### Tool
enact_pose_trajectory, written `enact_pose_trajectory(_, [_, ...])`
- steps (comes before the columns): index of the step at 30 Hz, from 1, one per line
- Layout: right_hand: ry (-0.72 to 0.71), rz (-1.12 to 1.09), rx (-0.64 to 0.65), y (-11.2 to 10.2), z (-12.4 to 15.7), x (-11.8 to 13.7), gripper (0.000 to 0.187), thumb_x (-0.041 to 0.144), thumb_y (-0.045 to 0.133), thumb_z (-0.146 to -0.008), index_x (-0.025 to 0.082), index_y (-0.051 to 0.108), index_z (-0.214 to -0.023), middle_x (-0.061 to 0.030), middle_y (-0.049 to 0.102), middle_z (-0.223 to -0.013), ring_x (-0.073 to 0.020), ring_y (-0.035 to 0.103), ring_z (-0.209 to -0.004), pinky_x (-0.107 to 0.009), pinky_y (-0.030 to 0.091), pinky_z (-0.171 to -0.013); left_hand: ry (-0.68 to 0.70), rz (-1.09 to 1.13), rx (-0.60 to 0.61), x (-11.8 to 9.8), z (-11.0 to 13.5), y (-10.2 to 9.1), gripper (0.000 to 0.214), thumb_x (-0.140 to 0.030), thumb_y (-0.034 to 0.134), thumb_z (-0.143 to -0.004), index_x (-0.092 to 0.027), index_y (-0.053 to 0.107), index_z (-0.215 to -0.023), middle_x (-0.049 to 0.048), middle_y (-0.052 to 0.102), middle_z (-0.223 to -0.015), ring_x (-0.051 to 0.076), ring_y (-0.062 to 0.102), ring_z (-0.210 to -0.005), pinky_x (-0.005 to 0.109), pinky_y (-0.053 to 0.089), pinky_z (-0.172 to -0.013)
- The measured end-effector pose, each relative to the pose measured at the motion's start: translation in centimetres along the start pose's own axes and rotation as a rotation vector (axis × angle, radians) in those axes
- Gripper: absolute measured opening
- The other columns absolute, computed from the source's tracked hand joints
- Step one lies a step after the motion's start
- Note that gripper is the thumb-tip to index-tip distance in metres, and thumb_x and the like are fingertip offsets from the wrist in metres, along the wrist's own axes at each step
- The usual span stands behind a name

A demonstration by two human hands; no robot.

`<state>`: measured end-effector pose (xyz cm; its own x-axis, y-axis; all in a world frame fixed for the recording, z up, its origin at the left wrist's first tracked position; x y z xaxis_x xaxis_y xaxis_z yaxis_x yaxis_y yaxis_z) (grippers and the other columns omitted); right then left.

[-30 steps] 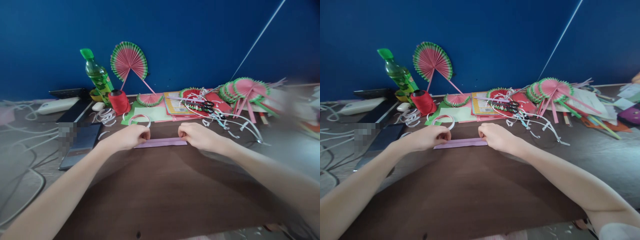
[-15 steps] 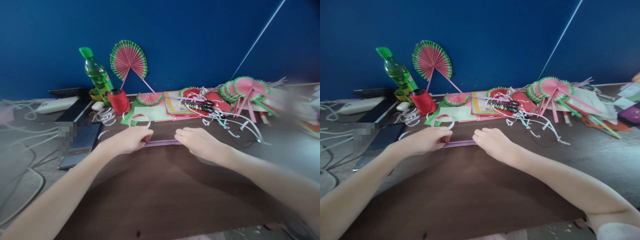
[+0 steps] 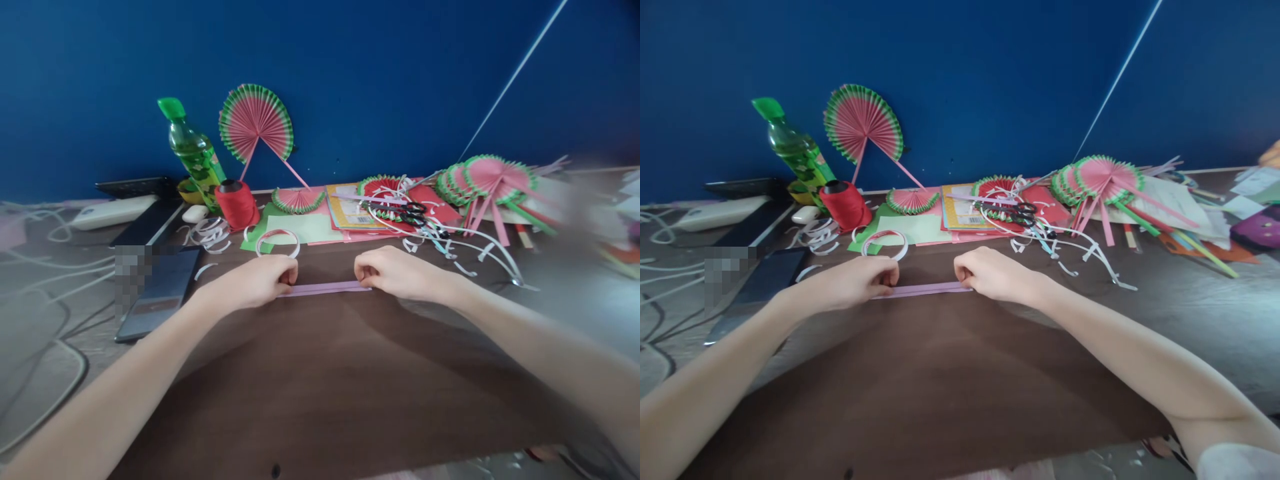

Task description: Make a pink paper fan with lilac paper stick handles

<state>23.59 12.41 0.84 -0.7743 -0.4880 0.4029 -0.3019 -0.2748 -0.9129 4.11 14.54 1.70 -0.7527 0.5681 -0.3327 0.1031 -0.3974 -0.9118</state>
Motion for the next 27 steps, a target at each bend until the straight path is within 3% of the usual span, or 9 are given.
enact_pose_trajectory(7, [0.008, -0.073, -0.019, 0.1, 0.0, 0.1, 0.016, 0.002, 0.047, -0.067, 0.016, 0.055, -0.070, -0.0006, 0.058, -0.069, -0.0112, 0.049, -0.064, -0.022, 0.033, -0.059, 0.021, -0.005, 0.027, -0.5, -0.1, 0.0, 0.009, -0.013, 0.044, -0.069, -0.018, 0.051, -0.069, 0.0004, 0.056, -0.071, 0.012, 0.046, -0.060, 0.024, 0.031, -0.053])
enact_pose_trajectory(19, [-0.035, 0.317, 0.001, 0.4, 0.9, 2.5, 0.019, -0.001, 0.044, -0.072, 0.017, 0.051, -0.068, -0.0016, 0.056, -0.074, -0.0121, 0.050, -0.064, -0.026, 0.025, -0.055, 0.106, -0.019, 0.008, -0.8, 0.2, 0.0, 0.009, -0.011, 0.045, -0.068, -0.019, 0.045, -0.066, -0.0019, 0.052, -0.071, 0.011, 0.044, -0.063, 0.024, 0.030, -0.055])
enact_pose_trajectory(27, [-0.065, 0.545, -0.003, 1.2, 1.7, 3.7, 0.023, -0.002, 0.048, -0.068, 0.017, 0.055, -0.080, -0.0043, 0.060, -0.081, -0.0147, 0.055, -0.061, -0.029, 0.022, -0.051, 0.076, 0.024, 0.066, -0.5, 0.3, 0.4, 0.004, -0.016, 0.048, -0.071, -0.020, 0.046, -0.069, -0.0030, 0.052, -0.066, 0.011, 0.044, -0.059, 0.024, 0.029, -0.053])
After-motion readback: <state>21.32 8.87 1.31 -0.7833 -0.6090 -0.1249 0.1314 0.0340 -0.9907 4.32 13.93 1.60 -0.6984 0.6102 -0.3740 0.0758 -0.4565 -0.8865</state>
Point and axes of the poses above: each hand's wrist, its own z-axis away from the middle knuckle, its own y-axis out of the palm, x = y × z, the point moved 5 cm from there along -z, towards the middle knuckle
